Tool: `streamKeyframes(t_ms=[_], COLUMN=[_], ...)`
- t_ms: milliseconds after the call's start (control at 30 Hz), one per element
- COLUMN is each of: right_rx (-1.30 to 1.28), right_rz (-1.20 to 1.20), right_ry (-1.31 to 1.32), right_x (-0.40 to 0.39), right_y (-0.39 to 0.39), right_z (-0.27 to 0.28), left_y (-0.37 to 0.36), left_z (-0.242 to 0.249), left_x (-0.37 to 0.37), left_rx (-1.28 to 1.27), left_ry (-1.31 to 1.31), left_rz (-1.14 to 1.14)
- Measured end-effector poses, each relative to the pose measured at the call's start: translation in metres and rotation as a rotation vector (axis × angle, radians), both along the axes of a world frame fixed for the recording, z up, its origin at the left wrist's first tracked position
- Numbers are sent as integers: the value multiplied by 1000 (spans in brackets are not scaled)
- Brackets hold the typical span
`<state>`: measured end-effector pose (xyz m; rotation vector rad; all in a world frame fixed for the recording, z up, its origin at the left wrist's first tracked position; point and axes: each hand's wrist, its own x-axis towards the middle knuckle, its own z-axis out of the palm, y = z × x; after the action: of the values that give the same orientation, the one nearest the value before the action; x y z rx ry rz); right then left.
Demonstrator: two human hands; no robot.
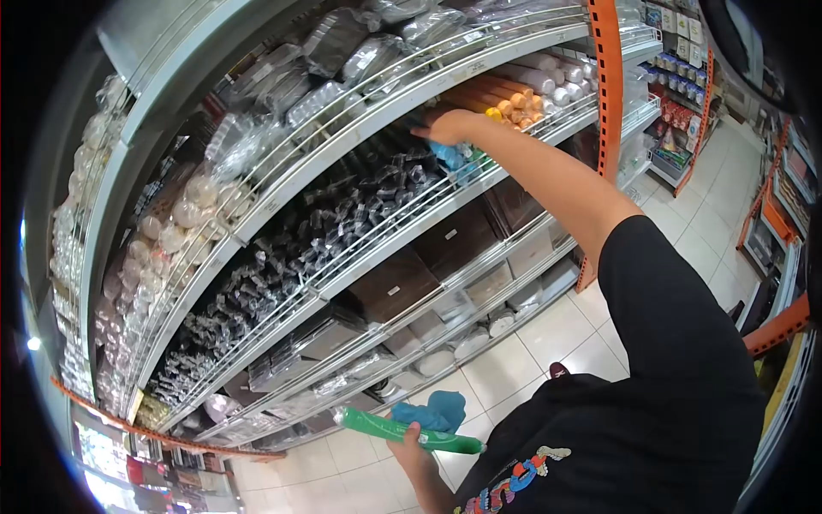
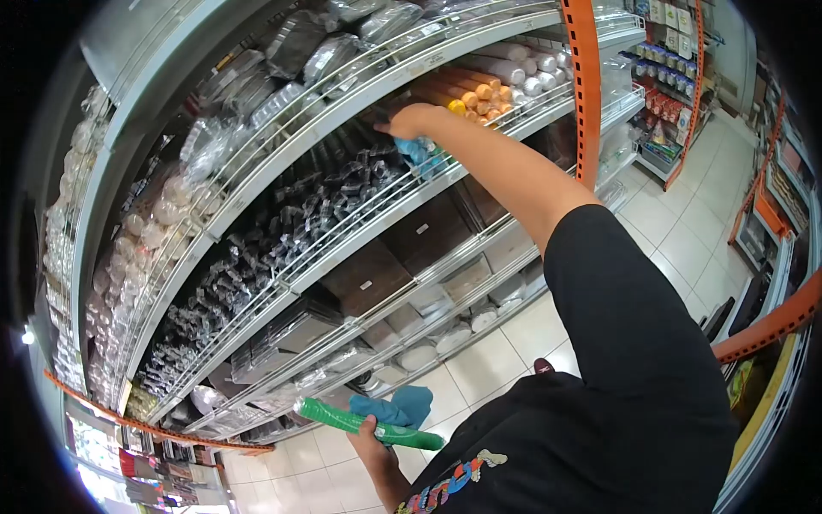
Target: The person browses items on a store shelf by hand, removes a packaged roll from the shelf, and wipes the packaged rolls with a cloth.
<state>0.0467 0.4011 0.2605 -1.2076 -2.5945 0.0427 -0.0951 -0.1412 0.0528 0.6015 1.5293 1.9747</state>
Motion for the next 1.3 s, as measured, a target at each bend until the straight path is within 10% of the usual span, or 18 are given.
streamKeyframes(t_ms=[100, 267, 733, 900, 1100, 1300], right_rx=[35, 855, -691, -804, -662, -583], right_rz=[-142, 126, 550, 439, 307, 234], right_ry=[182, 622, 562, 399, 814, 920], right_x=[13, 24, 15, 34, 64, 131], right_y=[-27, -74, -447, -450, -426, -364], right_z=[3, -42, -197, -192, -185, -177], left_y=[-13, -33, 17, 49, 91, 124], left_z=[-2, 2, -12, -22, 7, 34], left_x=[-20, -29, -39, 10, 2, 31], left_rx=[35, -3, -49, -81, -227, 271], left_ry=[9, 31, -178, -176, -84, -277], left_rz=[-128, -129, -169, -331, -358, -486])
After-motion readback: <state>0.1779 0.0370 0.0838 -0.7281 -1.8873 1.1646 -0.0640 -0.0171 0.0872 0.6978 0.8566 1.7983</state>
